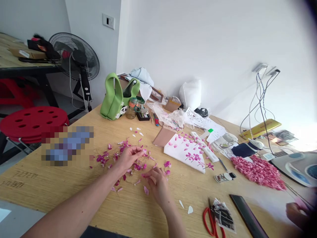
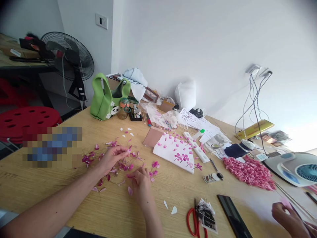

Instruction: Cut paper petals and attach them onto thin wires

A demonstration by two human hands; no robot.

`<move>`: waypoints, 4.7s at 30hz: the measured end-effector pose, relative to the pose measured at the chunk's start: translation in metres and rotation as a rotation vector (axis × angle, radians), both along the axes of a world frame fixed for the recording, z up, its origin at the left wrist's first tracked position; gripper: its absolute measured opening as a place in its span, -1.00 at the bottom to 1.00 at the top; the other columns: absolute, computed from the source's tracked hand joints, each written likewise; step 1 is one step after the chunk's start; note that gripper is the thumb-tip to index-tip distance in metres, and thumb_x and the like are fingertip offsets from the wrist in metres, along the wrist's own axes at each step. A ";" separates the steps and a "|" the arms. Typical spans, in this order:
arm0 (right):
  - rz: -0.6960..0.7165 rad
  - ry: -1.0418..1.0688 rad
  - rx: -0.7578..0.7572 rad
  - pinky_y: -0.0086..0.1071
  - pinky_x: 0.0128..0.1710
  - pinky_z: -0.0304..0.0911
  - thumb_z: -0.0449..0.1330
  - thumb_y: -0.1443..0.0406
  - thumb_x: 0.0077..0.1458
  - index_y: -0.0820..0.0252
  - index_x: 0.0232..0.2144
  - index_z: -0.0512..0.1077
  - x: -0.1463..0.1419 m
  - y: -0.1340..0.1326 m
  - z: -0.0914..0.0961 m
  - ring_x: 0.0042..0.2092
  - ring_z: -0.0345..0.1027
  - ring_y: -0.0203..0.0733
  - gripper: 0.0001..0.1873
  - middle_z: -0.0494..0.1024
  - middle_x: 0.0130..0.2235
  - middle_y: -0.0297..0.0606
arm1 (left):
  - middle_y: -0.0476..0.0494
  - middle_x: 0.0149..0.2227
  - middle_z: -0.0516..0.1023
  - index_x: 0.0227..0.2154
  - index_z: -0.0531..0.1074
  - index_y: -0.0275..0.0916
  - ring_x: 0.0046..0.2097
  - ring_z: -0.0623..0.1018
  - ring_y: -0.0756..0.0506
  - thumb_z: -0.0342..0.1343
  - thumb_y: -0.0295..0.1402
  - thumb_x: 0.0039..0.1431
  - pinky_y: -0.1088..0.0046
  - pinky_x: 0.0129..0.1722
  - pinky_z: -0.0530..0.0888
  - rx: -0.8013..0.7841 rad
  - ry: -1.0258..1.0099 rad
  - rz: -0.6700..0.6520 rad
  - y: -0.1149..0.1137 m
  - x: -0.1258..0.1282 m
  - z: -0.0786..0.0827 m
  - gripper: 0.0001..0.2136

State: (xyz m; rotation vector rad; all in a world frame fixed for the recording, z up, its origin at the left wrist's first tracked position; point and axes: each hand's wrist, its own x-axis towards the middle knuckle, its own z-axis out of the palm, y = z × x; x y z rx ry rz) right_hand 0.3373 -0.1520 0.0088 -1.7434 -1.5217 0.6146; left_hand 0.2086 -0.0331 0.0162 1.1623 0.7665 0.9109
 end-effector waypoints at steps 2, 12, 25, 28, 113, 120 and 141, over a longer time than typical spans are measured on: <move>0.004 0.088 -0.030 -0.34 -0.26 0.05 0.15 0.45 0.00 0.17 -0.45 0.51 0.008 0.003 0.006 -0.25 0.21 -0.12 -0.85 0.44 -0.35 -0.23 | -0.03 -0.47 0.57 -0.47 0.54 -0.26 -0.37 0.48 -0.06 0.26 -0.23 -0.13 0.45 -0.30 0.36 -0.009 0.004 -0.008 -0.001 -0.001 0.001 -0.80; 0.038 0.635 -0.132 -0.42 -0.40 0.13 0.23 0.17 -0.05 0.25 -0.44 0.43 0.020 0.029 0.032 -0.44 0.22 -0.31 -0.77 0.45 -0.44 -0.29 | -0.05 -0.47 0.60 -0.51 0.56 -0.25 -0.38 0.50 -0.09 0.29 -0.20 -0.17 0.44 -0.30 0.37 -0.042 0.023 0.028 0.000 -0.005 0.005 -0.79; -0.007 0.697 0.057 -0.44 -0.45 0.09 0.30 0.17 -0.12 0.24 -0.45 0.50 -0.003 0.066 0.030 -0.46 0.22 -0.30 -0.77 0.47 -0.49 -0.33 | -0.10 -0.39 0.65 -0.43 0.60 -0.24 -0.26 0.54 -0.13 0.30 -0.20 -0.16 0.40 -0.19 0.39 -0.058 -0.001 0.019 0.005 -0.010 0.007 -0.76; -0.042 0.731 0.080 -0.43 -0.43 0.12 0.30 0.16 -0.12 0.25 -0.39 0.50 -0.003 0.069 0.022 -0.44 0.24 -0.29 -0.73 0.49 -0.45 -0.30 | -0.11 -0.37 0.65 -0.42 0.61 -0.23 -0.24 0.55 -0.15 0.29 -0.21 -0.14 0.36 -0.13 0.39 -0.064 0.006 0.003 0.003 -0.009 0.007 -0.77; -0.015 -0.562 -0.148 -0.30 -0.21 0.03 0.18 0.46 -0.08 0.27 -0.43 0.43 0.006 0.037 0.003 -0.16 0.16 -0.02 -0.91 0.42 -0.28 -0.08 | -0.07 -0.47 0.61 -0.47 0.56 -0.27 -0.37 0.55 -0.05 0.28 -0.32 -0.11 0.49 -0.29 0.46 0.018 0.058 -0.016 -0.006 -0.008 0.009 -0.86; 0.028 -0.319 -0.187 -0.38 -0.30 0.08 0.21 0.51 -0.13 0.23 -0.47 0.37 0.015 0.034 0.009 -0.25 0.25 -0.14 -0.85 0.45 -0.36 -0.23 | -0.07 -0.48 0.61 -0.47 0.57 -0.27 -0.38 0.54 -0.04 0.29 -0.32 -0.12 0.51 -0.31 0.44 0.033 0.066 -0.016 -0.006 -0.008 0.010 -0.86; 0.120 0.112 -0.167 -0.48 -0.43 0.11 0.20 0.44 -0.07 0.22 -0.44 0.42 0.035 0.014 0.027 -0.41 0.27 -0.31 -0.92 0.45 -0.46 -0.37 | -0.09 -0.44 0.61 -0.46 0.53 -0.26 -0.35 0.55 -0.09 0.22 -0.29 -0.04 0.44 -0.31 0.46 0.219 0.166 -0.106 -0.007 -0.011 0.010 -0.86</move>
